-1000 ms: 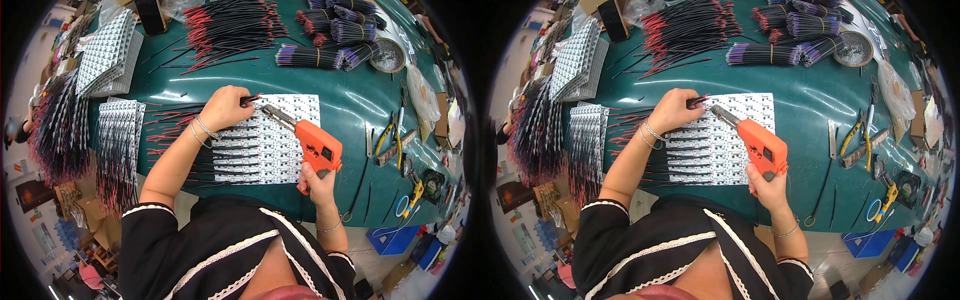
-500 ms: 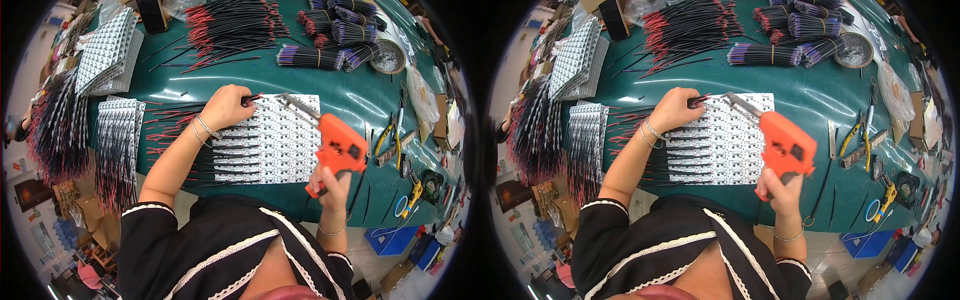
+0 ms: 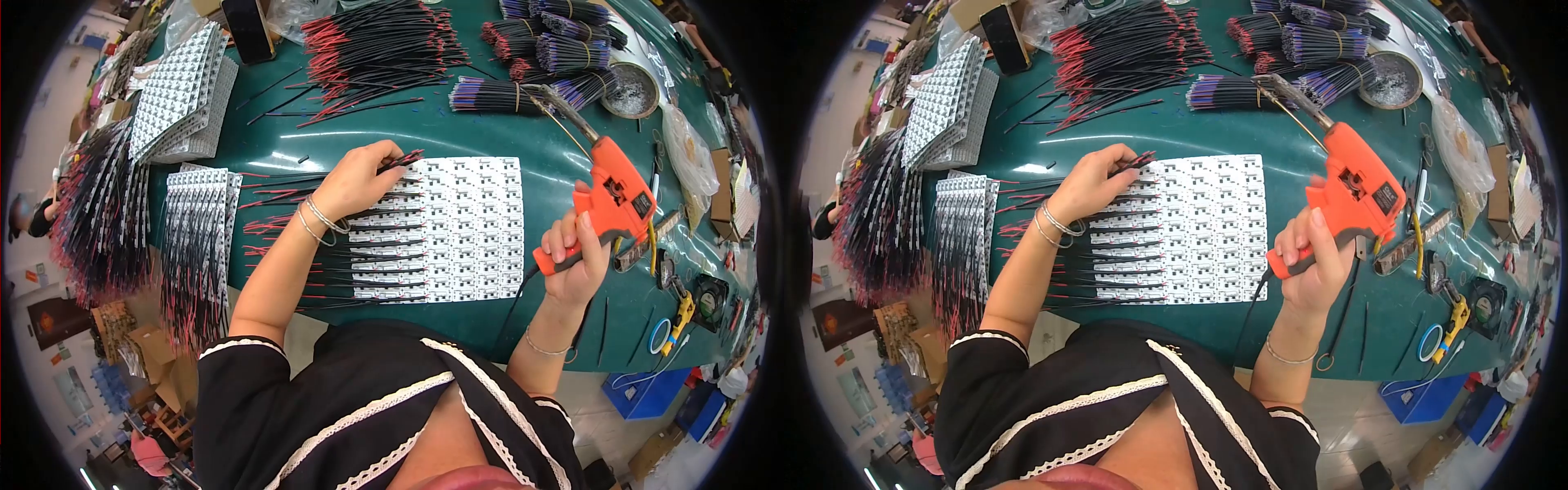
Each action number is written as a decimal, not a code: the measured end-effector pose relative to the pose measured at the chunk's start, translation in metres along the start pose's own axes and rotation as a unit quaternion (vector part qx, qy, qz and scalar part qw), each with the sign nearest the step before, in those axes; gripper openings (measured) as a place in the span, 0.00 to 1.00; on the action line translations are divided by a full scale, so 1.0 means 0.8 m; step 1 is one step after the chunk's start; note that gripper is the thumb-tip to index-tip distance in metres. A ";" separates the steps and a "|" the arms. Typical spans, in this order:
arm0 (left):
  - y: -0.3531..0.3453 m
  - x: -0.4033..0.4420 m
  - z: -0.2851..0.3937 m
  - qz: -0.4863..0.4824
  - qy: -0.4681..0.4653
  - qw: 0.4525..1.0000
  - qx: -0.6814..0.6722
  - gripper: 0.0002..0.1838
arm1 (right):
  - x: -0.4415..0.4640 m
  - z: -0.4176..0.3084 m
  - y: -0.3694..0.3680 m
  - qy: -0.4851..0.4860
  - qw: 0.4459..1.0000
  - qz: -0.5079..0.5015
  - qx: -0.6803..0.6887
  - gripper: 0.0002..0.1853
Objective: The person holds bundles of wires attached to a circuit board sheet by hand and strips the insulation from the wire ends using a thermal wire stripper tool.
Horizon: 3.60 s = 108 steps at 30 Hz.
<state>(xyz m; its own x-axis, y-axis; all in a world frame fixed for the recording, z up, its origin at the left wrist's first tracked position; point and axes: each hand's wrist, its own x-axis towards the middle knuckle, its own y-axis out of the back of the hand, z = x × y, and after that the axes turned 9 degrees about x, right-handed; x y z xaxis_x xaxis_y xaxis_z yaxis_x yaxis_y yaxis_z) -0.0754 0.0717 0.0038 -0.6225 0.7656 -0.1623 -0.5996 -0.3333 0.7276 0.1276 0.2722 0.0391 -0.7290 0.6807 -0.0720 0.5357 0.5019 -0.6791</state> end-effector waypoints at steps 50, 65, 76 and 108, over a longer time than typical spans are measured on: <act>-0.009 0.019 0.014 0.070 -0.013 0.991 0.115 0.10 | -0.037 0.042 0.030 -0.189 0.963 -0.060 -0.184 0.12; 0.010 0.035 0.017 -0.004 -0.071 0.990 0.119 0.09 | -0.038 0.043 0.025 -0.197 0.954 -0.069 -0.213 0.10; 0.010 0.035 0.012 -0.016 -0.084 0.986 0.146 0.09 | -0.037 0.037 0.034 -0.180 0.969 -0.060 -0.157 0.12; 0.046 0.057 0.001 0.389 -0.147 0.893 -0.172 0.10 | -0.092 0.022 0.060 -0.055 0.996 0.030 -0.070 0.20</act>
<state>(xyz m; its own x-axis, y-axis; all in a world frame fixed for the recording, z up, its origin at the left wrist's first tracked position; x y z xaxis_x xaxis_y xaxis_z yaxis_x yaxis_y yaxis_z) -0.1256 0.0950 0.0239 -0.7898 0.3233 0.5212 -0.1941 -0.9378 0.2877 0.1993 0.2367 -0.0012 -0.7324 0.6524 -0.1948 0.6283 0.5373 -0.5627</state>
